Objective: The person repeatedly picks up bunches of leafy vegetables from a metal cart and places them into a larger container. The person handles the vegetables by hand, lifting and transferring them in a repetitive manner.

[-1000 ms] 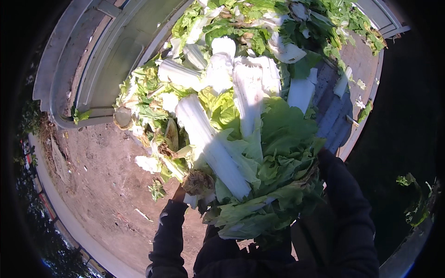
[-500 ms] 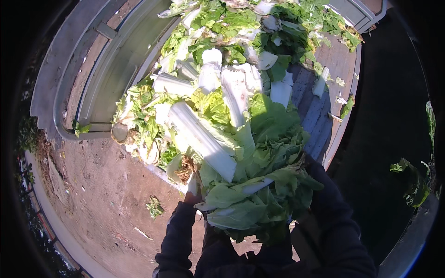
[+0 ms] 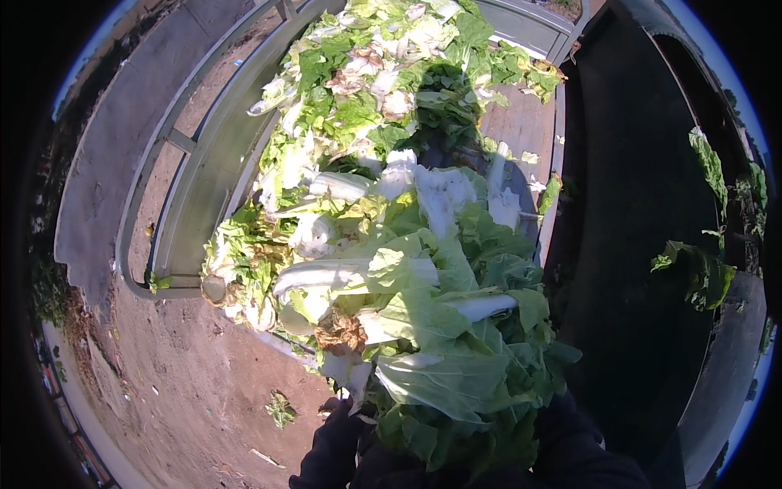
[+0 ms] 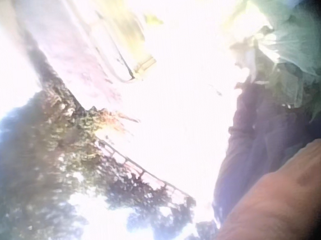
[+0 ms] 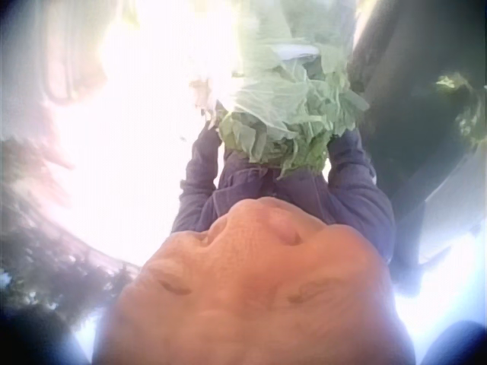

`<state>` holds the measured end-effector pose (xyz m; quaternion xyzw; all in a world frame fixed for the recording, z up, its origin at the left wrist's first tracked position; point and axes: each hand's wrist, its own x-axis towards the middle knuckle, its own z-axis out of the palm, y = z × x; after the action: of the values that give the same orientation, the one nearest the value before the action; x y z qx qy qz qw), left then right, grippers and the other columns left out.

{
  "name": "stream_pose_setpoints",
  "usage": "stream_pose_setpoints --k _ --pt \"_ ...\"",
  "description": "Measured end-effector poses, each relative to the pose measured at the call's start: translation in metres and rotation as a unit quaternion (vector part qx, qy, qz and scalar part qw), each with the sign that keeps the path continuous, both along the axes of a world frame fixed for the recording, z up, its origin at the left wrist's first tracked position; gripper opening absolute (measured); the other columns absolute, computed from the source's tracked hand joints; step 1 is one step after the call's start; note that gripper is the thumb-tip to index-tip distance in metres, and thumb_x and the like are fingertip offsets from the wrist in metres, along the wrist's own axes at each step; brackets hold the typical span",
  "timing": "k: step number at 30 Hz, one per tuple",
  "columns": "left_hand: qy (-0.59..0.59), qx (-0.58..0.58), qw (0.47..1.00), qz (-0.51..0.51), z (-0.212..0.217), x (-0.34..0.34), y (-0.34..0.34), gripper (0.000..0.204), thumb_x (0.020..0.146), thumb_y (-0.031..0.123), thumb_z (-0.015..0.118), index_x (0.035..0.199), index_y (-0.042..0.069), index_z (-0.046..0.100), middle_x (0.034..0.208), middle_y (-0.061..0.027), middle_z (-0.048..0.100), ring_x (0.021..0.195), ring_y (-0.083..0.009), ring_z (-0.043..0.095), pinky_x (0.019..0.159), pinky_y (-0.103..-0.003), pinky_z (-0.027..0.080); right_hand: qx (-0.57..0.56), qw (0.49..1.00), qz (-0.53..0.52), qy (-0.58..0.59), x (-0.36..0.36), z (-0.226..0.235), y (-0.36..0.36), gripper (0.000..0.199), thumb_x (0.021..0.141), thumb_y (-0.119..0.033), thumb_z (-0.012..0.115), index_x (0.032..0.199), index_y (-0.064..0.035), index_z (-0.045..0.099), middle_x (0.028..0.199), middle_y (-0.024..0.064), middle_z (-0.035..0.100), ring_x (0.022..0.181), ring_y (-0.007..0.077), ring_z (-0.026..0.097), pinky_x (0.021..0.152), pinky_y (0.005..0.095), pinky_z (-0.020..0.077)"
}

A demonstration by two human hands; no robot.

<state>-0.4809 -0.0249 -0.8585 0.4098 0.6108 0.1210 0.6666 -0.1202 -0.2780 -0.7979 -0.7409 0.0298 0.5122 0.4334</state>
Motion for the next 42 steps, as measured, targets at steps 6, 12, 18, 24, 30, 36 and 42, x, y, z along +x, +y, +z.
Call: stream_pose_setpoints --k 6,12,18,24,30,36,42 --pt "-0.008 0.006 0.999 -0.035 0.036 0.011 0.004 0.043 0.095 0.025 0.061 0.132 0.005 0.053 0.120 -0.0088 0.061 0.109 -0.0183 0.057 0.094 -0.031 0.046 0.015 0.998 -0.060 0.006 -0.021 0.012 -0.036 0.054 0.092 -0.041 0.061 0.125 0.0017 0.059 0.113 0.0151 0.069 0.102 0.0245 0.066 0.089 0.0353 0.0504" --pt "-0.019 0.035 0.991 -0.132 0.124 0.068 0.034 0.043 0.094 0.028 0.063 0.129 0.004 0.055 0.116 -0.0085 0.063 0.105 -0.0172 0.059 0.092 -0.031 0.047 0.091 0.990 -0.105 0.007 -0.015 0.046 -0.037 0.055 0.092 -0.041 0.061 0.126 0.0021 0.059 0.113 0.0158 0.069 0.102 0.0248 0.066 0.089 0.0355 0.0504" --pt "-0.068 0.094 0.953 -0.280 0.269 0.201 0.043 0.044 0.093 0.030 0.065 0.127 0.004 0.057 0.111 -0.0082 0.066 0.100 -0.0160 0.061 0.089 -0.030 0.048 0.248 0.953 -0.169 -0.039 0.069 0.139 -0.022 0.056 0.092 -0.041 0.062 0.126 0.0024 0.059 0.113 0.0165 0.069 0.103 0.0251 0.066 0.089 0.0357 0.0505" --pt "-0.251 0.235 0.845 -0.410 0.475 0.455 -0.035 0.044 0.093 0.033 0.067 0.125 0.003 0.059 0.107 -0.0079 0.068 0.096 -0.0149 0.063 0.086 -0.029 0.049 0.407 0.855 -0.238 -0.219 0.285 0.377 -0.081 0.057 0.091 -0.042 0.062 0.126 0.0028 0.058 0.113 0.0172 0.069 0.103 0.0254 0.066 0.089 0.0358 0.0505" --pt "-0.348 0.535 0.704 -0.310 0.699 0.661 -0.096 0.046 0.092 0.036 0.069 0.122 0.003 0.061 0.102 -0.0076 0.070 0.092 -0.0138 0.065 0.083 -0.029 0.051 -0.259 0.666 -0.242 -0.656 0.455 0.639 -0.224 0.058 0.091 -0.042 0.062 0.126 0.0031 0.058 0.113 0.0179 0.069 0.103 0.0257 0.066 0.089 0.0360 0.0505" --pt "-0.224 0.507 0.694 -0.459 0.554 0.585 -0.036 0.042 0.082 0.030 0.077 0.106 -0.003 0.065 0.084 -0.0112 0.071 0.080 -0.0168 0.068 0.070 -0.032 0.053 0.030 0.605 -0.316 -0.730 0.408 0.583 -0.183 0.054 0.091 -0.032 0.066 0.128 0.0046 0.056 0.119 0.0210 0.066 0.107 0.0270 0.065 0.091 0.0341 0.0509" --pt "-0.089 0.374 0.808 -0.445 0.320 0.397 0.068 0.050 0.081 0.031 0.080 0.108 -0.008 0.063 0.091 -0.0170 0.070 0.084 -0.0203 0.068 0.076 -0.032 0.055 0.346 0.812 -0.182 -0.433 0.250 0.347 -0.019 0.037 0.095 -0.007 0.063 0.129 0.0046 0.052 0.114 0.0096 0.067 0.109 0.0130 0.061 0.091 0.0242 0.0487"
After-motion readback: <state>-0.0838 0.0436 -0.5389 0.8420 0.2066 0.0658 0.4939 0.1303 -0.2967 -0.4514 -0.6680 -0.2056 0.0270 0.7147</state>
